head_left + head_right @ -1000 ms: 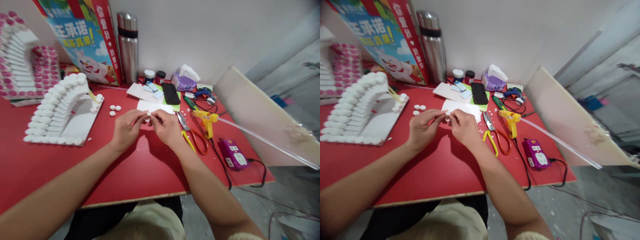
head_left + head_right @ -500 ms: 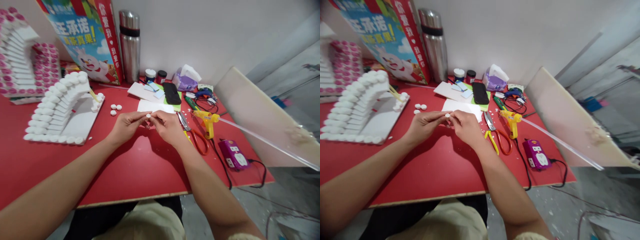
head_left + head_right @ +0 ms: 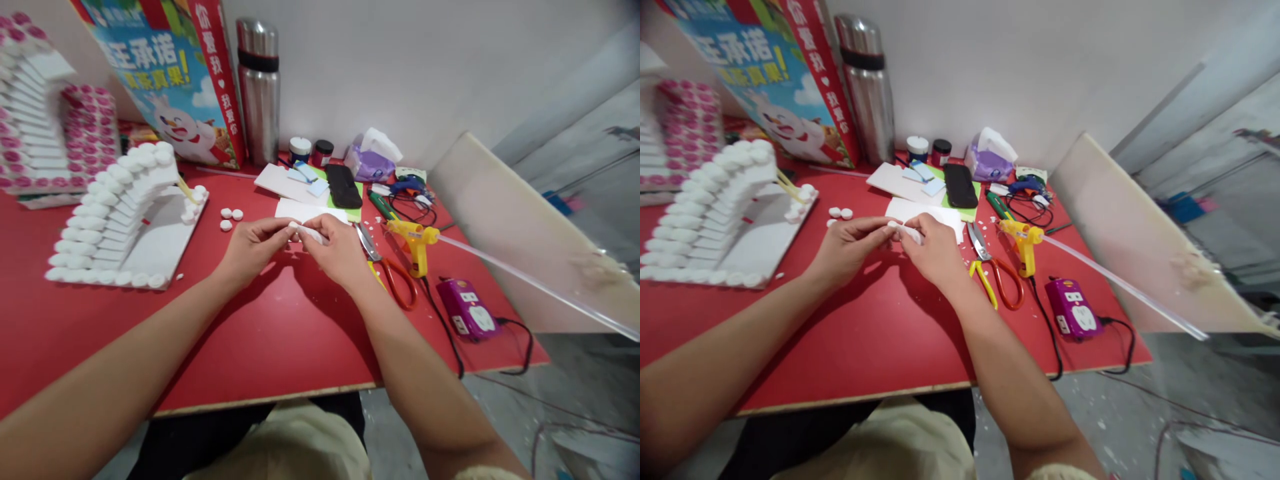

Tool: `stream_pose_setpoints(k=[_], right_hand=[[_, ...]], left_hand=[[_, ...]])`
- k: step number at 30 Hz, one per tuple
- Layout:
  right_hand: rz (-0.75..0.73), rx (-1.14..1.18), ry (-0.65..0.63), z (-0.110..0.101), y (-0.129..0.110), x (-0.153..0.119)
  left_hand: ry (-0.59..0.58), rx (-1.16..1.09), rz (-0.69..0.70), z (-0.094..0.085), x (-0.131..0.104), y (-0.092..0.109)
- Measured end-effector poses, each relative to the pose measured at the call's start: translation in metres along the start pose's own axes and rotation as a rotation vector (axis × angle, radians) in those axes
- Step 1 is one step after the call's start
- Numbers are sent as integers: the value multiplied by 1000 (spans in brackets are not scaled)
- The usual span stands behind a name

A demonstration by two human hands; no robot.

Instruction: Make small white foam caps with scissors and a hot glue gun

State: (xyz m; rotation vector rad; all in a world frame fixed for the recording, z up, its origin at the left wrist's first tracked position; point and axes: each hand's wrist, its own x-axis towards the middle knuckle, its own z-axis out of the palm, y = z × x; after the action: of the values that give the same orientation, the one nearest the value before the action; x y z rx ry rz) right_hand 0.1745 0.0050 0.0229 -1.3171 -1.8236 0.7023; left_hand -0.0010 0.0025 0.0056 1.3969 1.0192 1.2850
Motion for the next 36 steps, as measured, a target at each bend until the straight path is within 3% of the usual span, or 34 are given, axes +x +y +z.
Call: stream_pose_setpoints(k=[3,7,10,18,24,30,36], right_hand=[[55,69,-16,-1,-3,0],[293,511,-70,2,-8,1],[331,651,-63,7,-10,0],[50,117,62,14,-15,-12],[-79,-30,63,8,-10,-11],[-100,-6,-42,-3,-7,-6],[-152,-50,-141,-8,-6,-4]], left_hand=[[-4,-103,-62,1,0,-2],[4,-152,-85,3,1,-5],[44,-95,-53,5,2,-3],[167,255,253,11,-6,-4],[101,300,387,13,-11,-8],[94,110,180,6,-7,-2],[-54,-41,-60,-7,-1,-3]])
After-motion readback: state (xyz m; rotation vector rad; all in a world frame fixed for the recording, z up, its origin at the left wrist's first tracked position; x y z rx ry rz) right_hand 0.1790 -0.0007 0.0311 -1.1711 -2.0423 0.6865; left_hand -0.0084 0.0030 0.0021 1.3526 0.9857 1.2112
